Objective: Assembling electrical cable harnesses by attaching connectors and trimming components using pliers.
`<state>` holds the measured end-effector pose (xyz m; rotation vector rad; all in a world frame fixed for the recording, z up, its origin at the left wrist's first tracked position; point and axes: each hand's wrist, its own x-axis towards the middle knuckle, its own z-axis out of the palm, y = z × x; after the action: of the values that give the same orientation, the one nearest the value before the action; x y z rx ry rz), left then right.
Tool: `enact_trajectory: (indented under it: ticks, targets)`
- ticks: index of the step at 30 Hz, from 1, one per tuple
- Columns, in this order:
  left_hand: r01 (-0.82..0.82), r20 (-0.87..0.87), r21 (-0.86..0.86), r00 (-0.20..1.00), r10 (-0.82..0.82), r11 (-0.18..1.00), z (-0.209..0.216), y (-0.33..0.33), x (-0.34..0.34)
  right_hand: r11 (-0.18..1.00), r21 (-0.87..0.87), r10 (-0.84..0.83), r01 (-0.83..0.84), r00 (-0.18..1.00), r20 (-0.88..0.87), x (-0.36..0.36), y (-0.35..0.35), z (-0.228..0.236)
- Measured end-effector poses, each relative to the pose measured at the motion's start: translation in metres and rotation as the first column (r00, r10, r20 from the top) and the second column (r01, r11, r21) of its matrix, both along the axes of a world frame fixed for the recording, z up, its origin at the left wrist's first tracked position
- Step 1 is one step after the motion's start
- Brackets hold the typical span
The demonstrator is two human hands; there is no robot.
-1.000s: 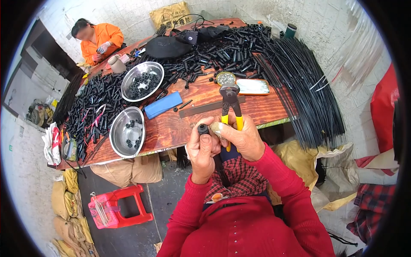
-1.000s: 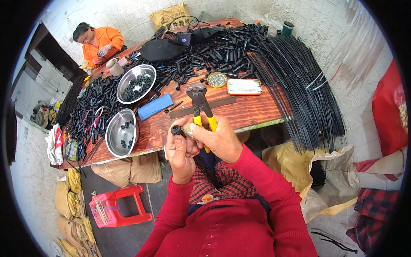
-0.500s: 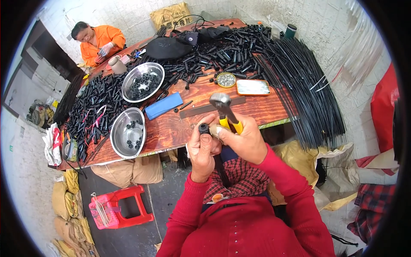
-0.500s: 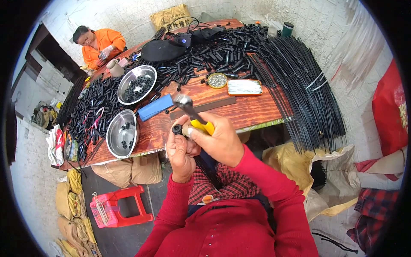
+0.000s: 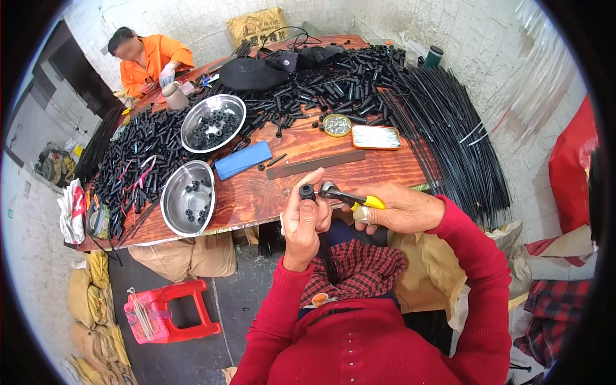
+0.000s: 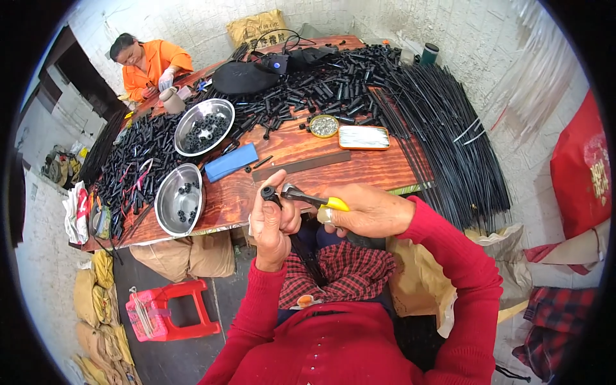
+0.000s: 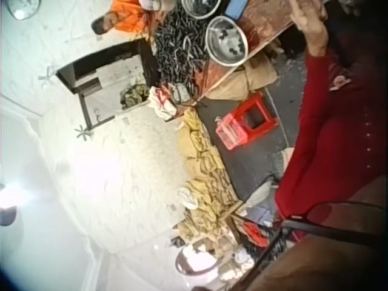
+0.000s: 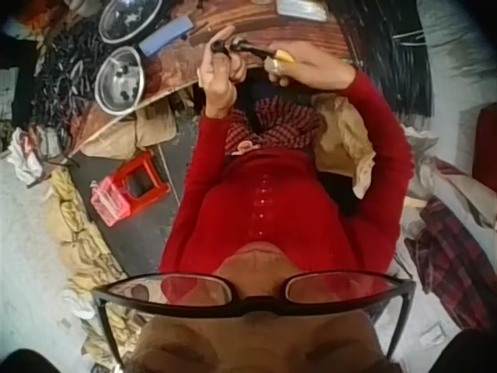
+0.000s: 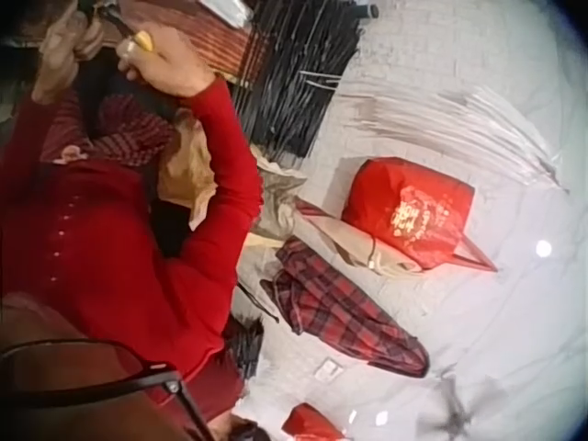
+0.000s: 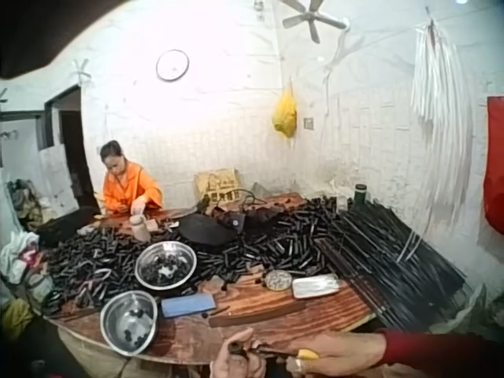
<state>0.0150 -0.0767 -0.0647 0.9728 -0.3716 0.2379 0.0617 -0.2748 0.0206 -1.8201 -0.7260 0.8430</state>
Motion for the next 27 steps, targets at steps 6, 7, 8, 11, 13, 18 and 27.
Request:
enact_trajectory:
  ticks: [6, 7, 8, 11, 13, 18, 27]
  targets:
    - [0.005, -0.016, -0.003, 1.0, -0.005, 1.0, -0.001, 0.001, -0.002, 0.997, -0.021, 0.08, -0.079, 0.996, 0.036, 0.006, 0.005, 0.016]
    - [0.011, -0.016, -0.028, 1.0, -0.011, 1.0, -0.002, 0.001, -0.002, 0.995, -0.039, 0.094, -0.093, 0.995, 0.019, 0.006, 0.006, 0.019]
    - [0.016, -0.016, -0.053, 1.0, -0.017, 0.998, -0.002, 0.001, -0.002, 0.992, -0.057, 0.108, -0.108, 0.994, 0.002, 0.007, 0.007, 0.021]
    - [0.027, -0.021, -0.043, 0.999, -0.028, 0.999, -0.002, 0.003, -0.001, 0.987, -0.102, 0.118, -0.122, 0.992, -0.044, 0.013, 0.007, 0.02]
    - [0.013, -0.018, -0.029, 1.0, -0.013, 1.0, 0.001, 0.002, -0.002, 0.986, -0.104, 0.124, -0.131, 0.99, -0.066, 0.016, 0.007, 0.023]
    - [-0.004, -0.012, 0.003, 1.0, 0.004, 1.0, 0.003, 0.001, 0.0, 0.976, -0.157, 0.144, -0.15, 0.988, -0.046, 0.022, 0.007, 0.031]
    - [-0.026, -0.007, 0.026, 1.0, 0.026, 0.999, 0.0, 0.001, 0.0, 0.951, -0.268, 0.156, -0.154, 0.988, -0.016, 0.021, 0.011, 0.047]
